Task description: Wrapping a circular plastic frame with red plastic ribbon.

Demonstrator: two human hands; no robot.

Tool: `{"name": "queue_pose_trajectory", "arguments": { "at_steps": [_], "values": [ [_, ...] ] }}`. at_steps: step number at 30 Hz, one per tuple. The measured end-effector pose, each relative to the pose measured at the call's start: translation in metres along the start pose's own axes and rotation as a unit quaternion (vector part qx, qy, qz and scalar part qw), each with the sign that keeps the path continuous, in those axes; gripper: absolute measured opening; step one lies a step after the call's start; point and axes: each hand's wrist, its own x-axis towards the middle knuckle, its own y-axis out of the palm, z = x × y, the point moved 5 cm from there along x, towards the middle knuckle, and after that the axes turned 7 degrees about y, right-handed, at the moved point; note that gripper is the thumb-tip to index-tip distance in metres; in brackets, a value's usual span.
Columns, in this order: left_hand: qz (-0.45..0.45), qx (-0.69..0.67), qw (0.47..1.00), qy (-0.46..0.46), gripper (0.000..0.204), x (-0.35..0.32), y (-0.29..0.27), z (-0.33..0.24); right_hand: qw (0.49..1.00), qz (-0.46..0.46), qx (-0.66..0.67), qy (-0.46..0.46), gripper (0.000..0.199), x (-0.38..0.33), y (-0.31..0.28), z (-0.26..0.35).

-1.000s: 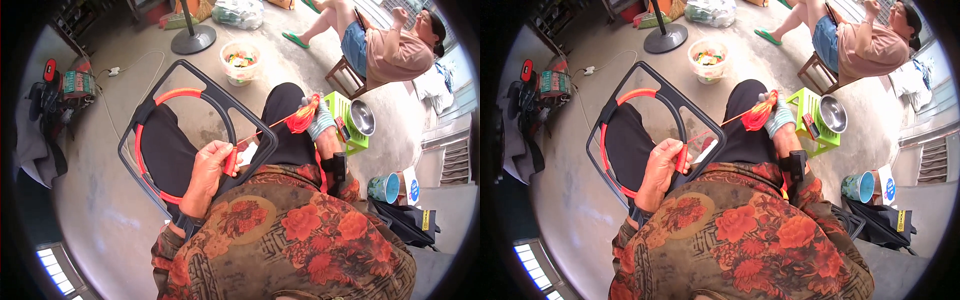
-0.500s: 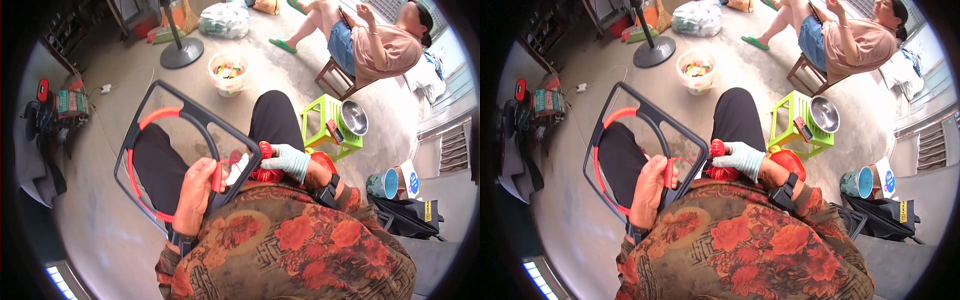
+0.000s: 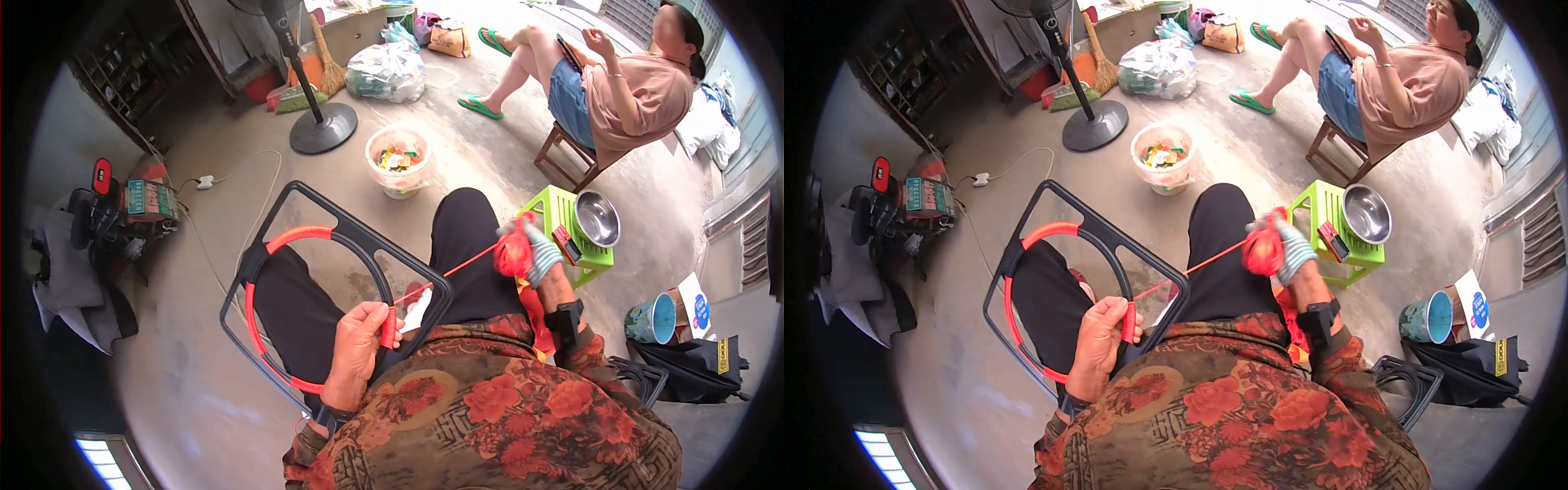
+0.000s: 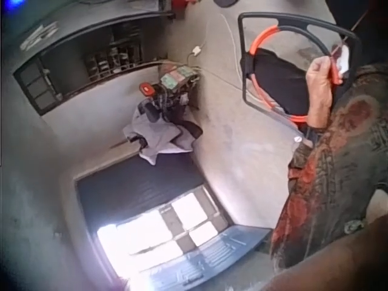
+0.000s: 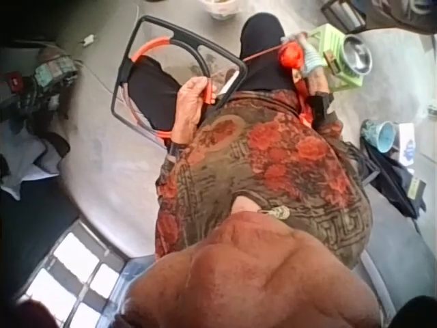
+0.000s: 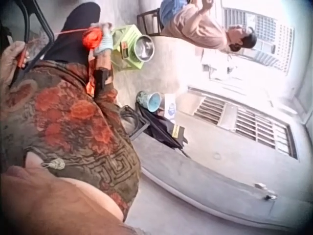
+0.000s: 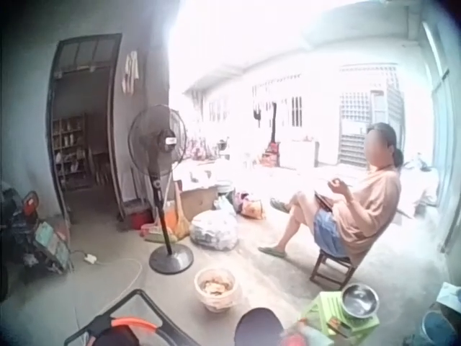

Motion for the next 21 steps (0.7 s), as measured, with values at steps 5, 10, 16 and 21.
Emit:
{"name": "queue_pose_trajectory", "arguments": {
  "at_steps": [5, 10, 16, 21],
  "values": [
    [0.011, -0.032, 0.999, 0.006, 0.015, -0.001, -0.01, -0.007, 0.988, -0.089, 0.063, -0.113, 0.034, 0.035, -0.113, 0.07],
    [0.04, -0.033, 0.998, -0.029, 0.014, 0.013, -0.006, -0.008, 0.978, -0.144, -0.149, 0.013, 0.043, 0.009, -0.082, 0.03],
    [0.068, -0.079, 0.991, -0.084, 0.013, 0.029, -0.027, -0.001, 0.974, -0.01, -0.216, 0.07, 0.042, -0.032, 0.009, -0.016],
    [0.055, -0.076, 0.987, -0.127, 0.013, 0.046, -0.038, 0.007, 0.954, -0.064, -0.271, 0.114, 0.042, -0.058, 0.029, -0.003]
  ]
}}
